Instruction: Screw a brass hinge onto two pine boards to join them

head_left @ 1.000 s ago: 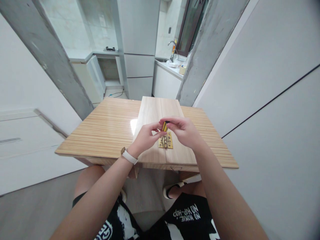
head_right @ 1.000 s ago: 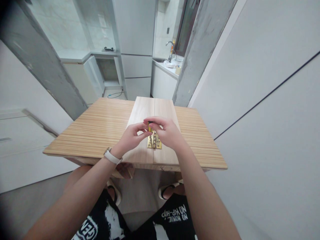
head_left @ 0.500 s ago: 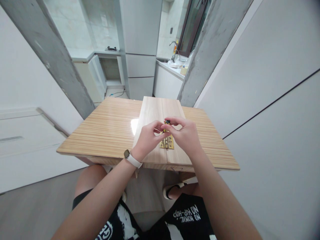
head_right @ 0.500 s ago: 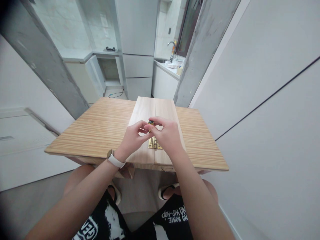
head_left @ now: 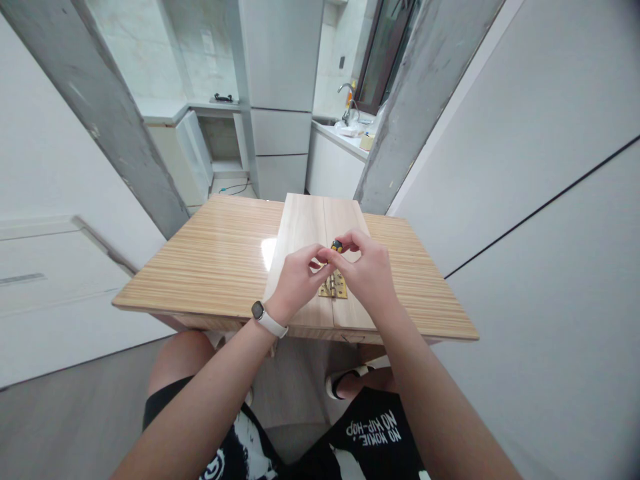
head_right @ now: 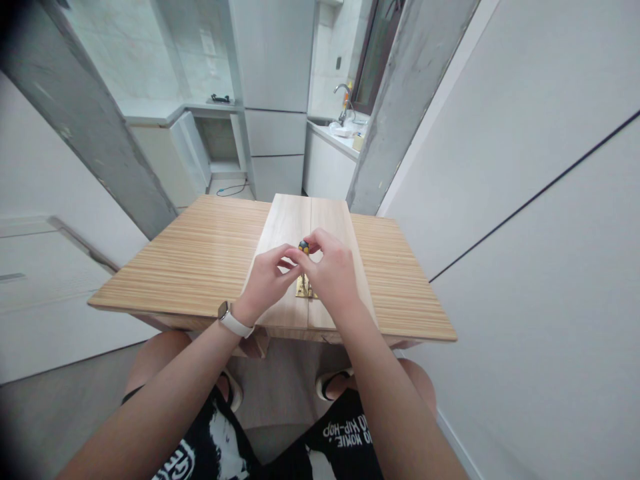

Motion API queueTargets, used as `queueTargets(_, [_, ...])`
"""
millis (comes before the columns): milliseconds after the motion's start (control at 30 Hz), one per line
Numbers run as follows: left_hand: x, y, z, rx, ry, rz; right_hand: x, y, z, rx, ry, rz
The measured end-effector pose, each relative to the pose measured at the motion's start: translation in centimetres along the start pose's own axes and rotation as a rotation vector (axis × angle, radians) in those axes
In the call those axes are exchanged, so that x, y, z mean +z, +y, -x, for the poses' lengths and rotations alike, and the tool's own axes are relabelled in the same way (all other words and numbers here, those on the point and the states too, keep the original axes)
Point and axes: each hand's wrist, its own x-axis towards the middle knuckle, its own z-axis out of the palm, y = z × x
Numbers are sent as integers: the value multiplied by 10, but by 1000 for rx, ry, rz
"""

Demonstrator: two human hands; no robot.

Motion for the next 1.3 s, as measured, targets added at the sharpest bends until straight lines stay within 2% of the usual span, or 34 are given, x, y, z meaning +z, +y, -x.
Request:
queueTargets(167, [-4,-5,-3,20,-9,10,-12,9,-9,9,-216,-153])
queueTargets(300, [-4,-10,-3,31,-28,36,-15,12,-12,3,-285,-225])
queueTargets(600, [-11,-11,-3,-10,-95,86,-5,4,-6,-32,-117,-95])
queueTargets(967, [2,3,2,-6,91,1,7,0,3,-25,44,42])
queueTargets(1100, [5,6,1,-9,92,-39,13,-3,9,-17,110,104])
queueTargets(1200, [4,5,0,8,65,-61,12,-4,9,-8,112,120])
queueTargets(1300, [1,4,0,20,58,-65,4,-3,3,-30,13,67])
